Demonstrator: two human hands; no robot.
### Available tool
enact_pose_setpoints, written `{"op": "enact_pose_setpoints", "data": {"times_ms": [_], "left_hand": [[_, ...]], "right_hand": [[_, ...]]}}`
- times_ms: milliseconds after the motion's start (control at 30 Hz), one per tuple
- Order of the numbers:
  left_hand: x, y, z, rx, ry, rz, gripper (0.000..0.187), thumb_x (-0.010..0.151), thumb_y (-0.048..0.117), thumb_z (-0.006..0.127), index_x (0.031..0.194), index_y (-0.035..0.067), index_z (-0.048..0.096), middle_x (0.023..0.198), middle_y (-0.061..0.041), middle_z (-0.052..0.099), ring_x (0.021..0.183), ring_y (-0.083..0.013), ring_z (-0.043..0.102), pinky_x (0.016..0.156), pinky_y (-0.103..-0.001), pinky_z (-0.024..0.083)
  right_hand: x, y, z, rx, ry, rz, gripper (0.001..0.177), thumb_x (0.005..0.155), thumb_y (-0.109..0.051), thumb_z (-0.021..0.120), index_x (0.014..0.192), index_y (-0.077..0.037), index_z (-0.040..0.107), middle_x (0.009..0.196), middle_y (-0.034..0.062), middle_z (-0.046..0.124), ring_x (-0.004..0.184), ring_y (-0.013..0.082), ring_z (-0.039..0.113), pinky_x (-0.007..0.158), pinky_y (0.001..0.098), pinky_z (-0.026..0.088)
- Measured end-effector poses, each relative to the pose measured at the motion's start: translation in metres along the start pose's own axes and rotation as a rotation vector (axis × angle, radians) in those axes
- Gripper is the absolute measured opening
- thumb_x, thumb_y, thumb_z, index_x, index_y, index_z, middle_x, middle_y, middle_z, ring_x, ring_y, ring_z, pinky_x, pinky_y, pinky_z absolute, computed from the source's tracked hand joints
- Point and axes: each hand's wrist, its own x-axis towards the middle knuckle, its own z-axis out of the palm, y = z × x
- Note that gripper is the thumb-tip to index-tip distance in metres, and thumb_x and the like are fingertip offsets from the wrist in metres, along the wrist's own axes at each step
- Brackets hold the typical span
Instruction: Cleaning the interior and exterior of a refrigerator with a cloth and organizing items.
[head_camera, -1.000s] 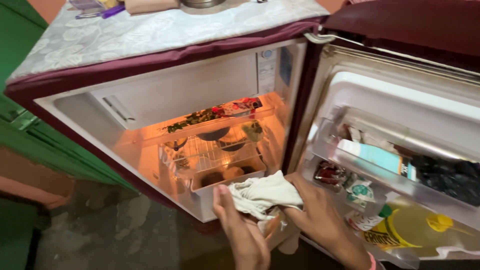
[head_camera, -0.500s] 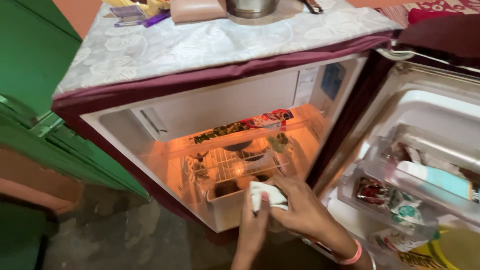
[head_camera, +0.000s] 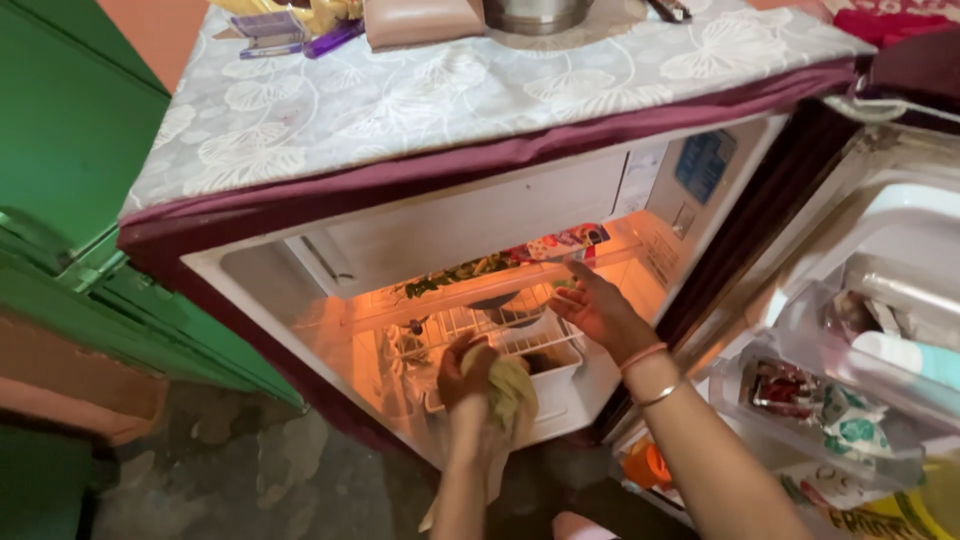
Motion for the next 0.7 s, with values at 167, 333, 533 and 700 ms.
{"op": "enact_pose_setpoints", "data": {"times_ms": [167,333,533,700], "left_hand": [[0.065,0.006,0.002,-0.074,0.083,-0.22,0.039,0.087,0.027,0.075,0.118,0.011,0.058,0.102,-0.003,0.067,0.092,-0.0164,0.064,0.079,-0.032,0.053],[0.098,0.003,0.004,-0.476,0.013,-0.563,0.031,0.09,0.042,0.062,0.1,0.013,0.064,0.09,-0.004,0.068,0.08,-0.021,0.066,0.07,-0.037,0.057],[0.063,-0.028,-0.009,-0.302,0.109,-0.192,0.026,0.1,0.034,0.062,0.1,0.009,0.065,0.086,0.0,0.061,0.077,-0.0135,0.06,0.067,-0.033,0.052],[0.038,-0.007,-0.002,-0.334,0.063,-0.235,0.027,0.097,0.035,0.059,0.099,0.008,0.063,0.087,-0.002,0.063,0.079,-0.0153,0.064,0.068,-0.034,0.055]], "right_hand": [[0.051,0.012,-0.027,0.066,-0.139,-0.085,0.034,0.09,-0.025,0.075,0.11,-0.002,0.061,0.101,0.0138,0.066,0.098,0.0284,0.067,0.095,0.0419,0.057],[0.057,0.019,-0.034,-0.001,-0.165,-0.213,0.029,0.095,-0.023,0.07,0.107,0.003,0.062,0.104,0.0154,0.069,0.099,0.0267,0.069,0.098,0.0407,0.057],[0.025,0.025,-0.052,-0.043,-0.086,-0.229,0.027,0.096,-0.027,0.065,0.103,-0.001,0.058,0.096,0.0159,0.067,0.092,0.0277,0.07,0.092,0.0434,0.058],[-0.022,0.009,-0.034,-0.161,-0.107,-0.235,0.028,0.095,-0.028,0.064,0.104,-0.002,0.059,0.1,0.0128,0.071,0.094,0.0224,0.072,0.094,0.038,0.059]]}}
